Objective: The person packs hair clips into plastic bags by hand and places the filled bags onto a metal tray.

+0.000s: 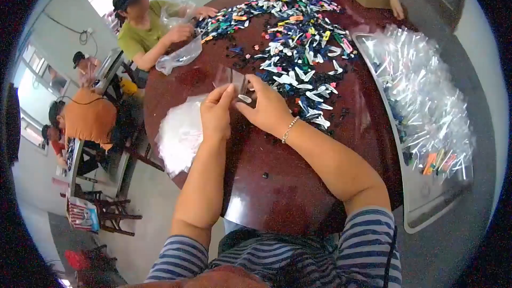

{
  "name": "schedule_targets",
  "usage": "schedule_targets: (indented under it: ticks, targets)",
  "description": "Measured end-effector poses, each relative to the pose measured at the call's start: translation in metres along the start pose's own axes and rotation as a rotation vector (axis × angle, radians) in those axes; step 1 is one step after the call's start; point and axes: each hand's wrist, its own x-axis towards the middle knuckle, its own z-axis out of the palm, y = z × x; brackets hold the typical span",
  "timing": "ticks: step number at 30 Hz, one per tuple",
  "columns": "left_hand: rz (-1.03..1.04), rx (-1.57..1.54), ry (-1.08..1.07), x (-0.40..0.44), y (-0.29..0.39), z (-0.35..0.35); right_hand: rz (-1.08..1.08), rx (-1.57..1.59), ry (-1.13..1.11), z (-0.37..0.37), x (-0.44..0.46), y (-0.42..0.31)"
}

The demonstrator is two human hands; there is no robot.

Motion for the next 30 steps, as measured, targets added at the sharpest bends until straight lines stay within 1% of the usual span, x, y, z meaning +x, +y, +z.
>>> schedule_targets:
  ticks: [2, 4, 5, 6, 7, 9, 10, 11, 12, 14, 15, 17, 18, 20, 21, 22, 24, 25, 26, 28, 29, 30]
  targets:
    - [0.030, 0.149, -0.038, 0.001, -0.001, -0.003, 0.015, -0.030, 0.020, -0.001, 0.001, 0.009]
    - [0.028, 0.173, -0.058, 0.001, 0.001, -0.002, -0.159, -0.028, 0.117, -0.002, 0.006, 0.013]
    - [0.037, 0.216, -0.108, 0.000, 0.002, -0.003, -0.239, -0.070, 0.111, -0.003, 0.008, 0.018]
    - [0.047, 0.261, -0.156, -0.001, 0.003, -0.003, -0.238, -0.072, 0.108, -0.003, 0.007, 0.019]
    - [0.048, 0.260, -0.155, -0.001, 0.002, -0.004, -0.215, -0.047, 0.099, -0.002, 0.007, 0.020]
    - [0.176, 0.367, -0.083, 0.002, 0.000, -0.005, -0.198, -0.020, 0.096, -0.004, 0.008, 0.016]
    - [0.181, 0.368, -0.086, 0.004, 0.000, -0.004, -0.033, 0.017, 0.006, -0.009, 0.008, 0.010]
    - [0.183, 0.258, -0.061, 0.004, -0.001, -0.004, 0.135, 0.053, -0.085, -0.011, 0.007, 0.007]
    - [0.181, 0.149, -0.034, 0.003, -0.001, -0.003, 0.136, 0.052, -0.085, -0.011, 0.008, 0.009]
    - [0.173, 0.136, -0.034, 0.003, 0.001, -0.003, 0.212, 0.149, -0.083, -0.008, 0.007, 0.015]
    - [0.168, 0.124, -0.036, 0.002, 0.002, -0.002, 0.219, 0.147, -0.082, -0.006, 0.006, 0.013]
    - [0.155, 0.114, -0.050, 0.002, 0.000, -0.002, 0.078, 0.284, 0.032, -0.005, 0.007, 0.009]
    - [0.150, 0.107, -0.062, 0.002, 0.001, -0.002, 0.080, 0.280, 0.037, -0.004, 0.007, 0.011]
    - [0.138, 0.085, -0.075, 0.001, 0.003, -0.001, -0.226, -0.002, 0.135, -0.002, 0.010, 0.021]
    - [0.123, 0.064, -0.081, 0.001, 0.004, -0.001, -0.294, -0.026, 0.105, -0.004, 0.013, 0.021]
    - [0.124, 0.062, -0.088, 0.001, 0.005, 0.000, -0.294, -0.031, 0.110, -0.006, 0.012, 0.021]
    - [0.155, -0.022, -0.057, 0.002, 0.003, 0.000, 0.178, 0.277, -0.111, -0.006, 0.008, 0.018]
    - [0.151, -0.025, -0.061, 0.003, 0.002, -0.001, 0.114, 0.319, -0.051, -0.002, 0.008, 0.020]
    - [0.072, -0.051, -0.065, 0.006, 0.002, -0.003, 0.117, 0.316, -0.049, -0.002, 0.008, 0.021]
    - [-0.081, -0.101, -0.068, 0.007, 0.005, -0.004, 0.218, 0.490, -0.061, -0.005, 0.008, 0.015]
    - [-0.118, -0.129, -0.060, 0.005, 0.005, -0.001, 0.217, 0.489, -0.061, -0.004, 0.008, 0.018]
    - [-0.116, -0.128, -0.060, 0.005, 0.003, -0.002, 0.169, 0.447, -0.048, -0.002, 0.009, 0.018]
